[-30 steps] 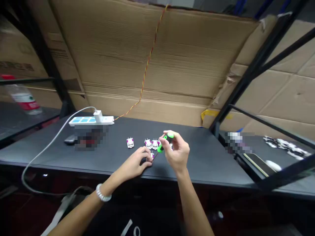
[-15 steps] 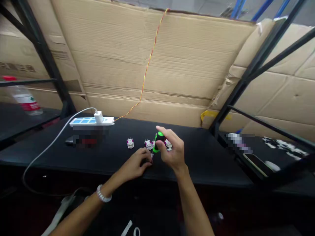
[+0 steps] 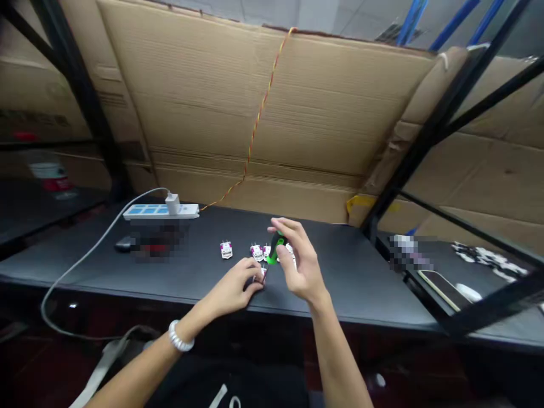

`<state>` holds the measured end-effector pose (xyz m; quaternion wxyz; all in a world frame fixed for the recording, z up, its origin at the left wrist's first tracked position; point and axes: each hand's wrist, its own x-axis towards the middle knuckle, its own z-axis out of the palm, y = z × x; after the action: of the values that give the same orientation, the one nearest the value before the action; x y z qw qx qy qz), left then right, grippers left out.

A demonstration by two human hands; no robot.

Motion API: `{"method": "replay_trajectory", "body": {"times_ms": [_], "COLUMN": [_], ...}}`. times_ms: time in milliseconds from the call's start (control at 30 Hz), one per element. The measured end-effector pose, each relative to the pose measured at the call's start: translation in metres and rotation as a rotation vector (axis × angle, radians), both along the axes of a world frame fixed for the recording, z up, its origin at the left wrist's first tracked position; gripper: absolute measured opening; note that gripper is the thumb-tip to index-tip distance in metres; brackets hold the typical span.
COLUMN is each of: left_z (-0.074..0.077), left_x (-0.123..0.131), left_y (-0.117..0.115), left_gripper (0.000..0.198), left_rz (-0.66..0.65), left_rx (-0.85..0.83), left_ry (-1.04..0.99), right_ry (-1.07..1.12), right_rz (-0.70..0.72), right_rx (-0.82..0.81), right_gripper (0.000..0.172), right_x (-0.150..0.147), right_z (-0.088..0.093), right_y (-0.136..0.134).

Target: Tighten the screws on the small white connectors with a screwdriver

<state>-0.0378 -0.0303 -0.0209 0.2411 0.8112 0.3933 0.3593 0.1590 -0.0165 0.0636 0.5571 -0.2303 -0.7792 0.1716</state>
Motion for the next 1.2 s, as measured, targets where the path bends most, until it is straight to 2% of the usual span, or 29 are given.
{"method": "replay_trajectory", "body": {"times_ms": [67, 100, 267, 333, 433, 500, 600, 700, 767, 900, 967, 1100, 1133, 1200], "left_z": [0.0, 0.0, -0.001, -0.001, 0.001, 0.002, 0.001, 0.0, -0.001, 0.0, 0.001, 0.003, 0.003, 0.003], "left_x": [0.0, 0.001, -0.001, -0.003, -0.005, -0.005, -0.004, -0.004, -0.004, -0.004, -0.003, -0.002, -0.002, -0.002], "left_y": [-0.001, -0.001, 0.0, 0.001, 0.0, 0.0, 0.0, 0.0, 0.001, 0.0, 0.0, -0.001, -0.001, -0.001], "left_gripper": [0.013, 0.013, 0.014, 0.015, 0.018, 0.021, 0.022, 0.018, 0.018, 0.016, 0.016, 0.015, 0.015, 0.015], "left_rz": [0.004, 0.001, -0.011, -0.012, -0.026, -0.031, -0.032, -0.034, -0.037, -0.027, -0.02, -0.021, -0.02, -0.021], "left_rx": [-0.001, 0.003, 0.027, 0.02, 0.004, 0.0, 0.003, 0.006, 0.003, -0.011, -0.015, -0.01, -0.009, -0.009], "left_ry": [0.0, 0.0, 0.001, 0.0, -0.014, -0.018, -0.01, -0.016, -0.022, -0.01, 0.003, -0.002, -0.006, -0.009], "right_ry": [0.013, 0.019, -0.007, -0.033, -0.017, 0.018, 0.047, 0.047, 0.027, 0.0, -0.009, -0.014, -0.022, -0.05], "right_rz": [0.053, 0.031, -0.253, -0.218, -0.005, 0.04, -0.117, -0.267, -0.241, -0.012, -0.07, -0.316, -0.323, -0.235], "right_rx": [-0.052, -0.048, 0.209, 0.186, 0.01, -0.031, 0.072, 0.196, 0.189, 0.022, 0.049, 0.261, 0.267, 0.195], "right_gripper": [0.044, 0.044, 0.045, 0.046, 0.049, 0.045, 0.037, 0.039, 0.039, 0.046, 0.042, 0.036, 0.036, 0.039], "right_x": [0.002, 0.002, -0.001, -0.002, -0.004, -0.004, -0.005, -0.005, -0.004, -0.001, -0.001, -0.002, -0.002, 0.0], "right_z": [0.002, 0.003, 0.004, 0.003, 0.0, -0.001, -0.003, -0.005, -0.006, -0.004, -0.002, 0.002, 0.003, 0.003], "right_y": [-0.002, -0.003, 0.0, 0.0, -0.001, -0.001, 0.0, 0.002, 0.001, -0.002, -0.003, -0.005, -0.005, -0.008]}}
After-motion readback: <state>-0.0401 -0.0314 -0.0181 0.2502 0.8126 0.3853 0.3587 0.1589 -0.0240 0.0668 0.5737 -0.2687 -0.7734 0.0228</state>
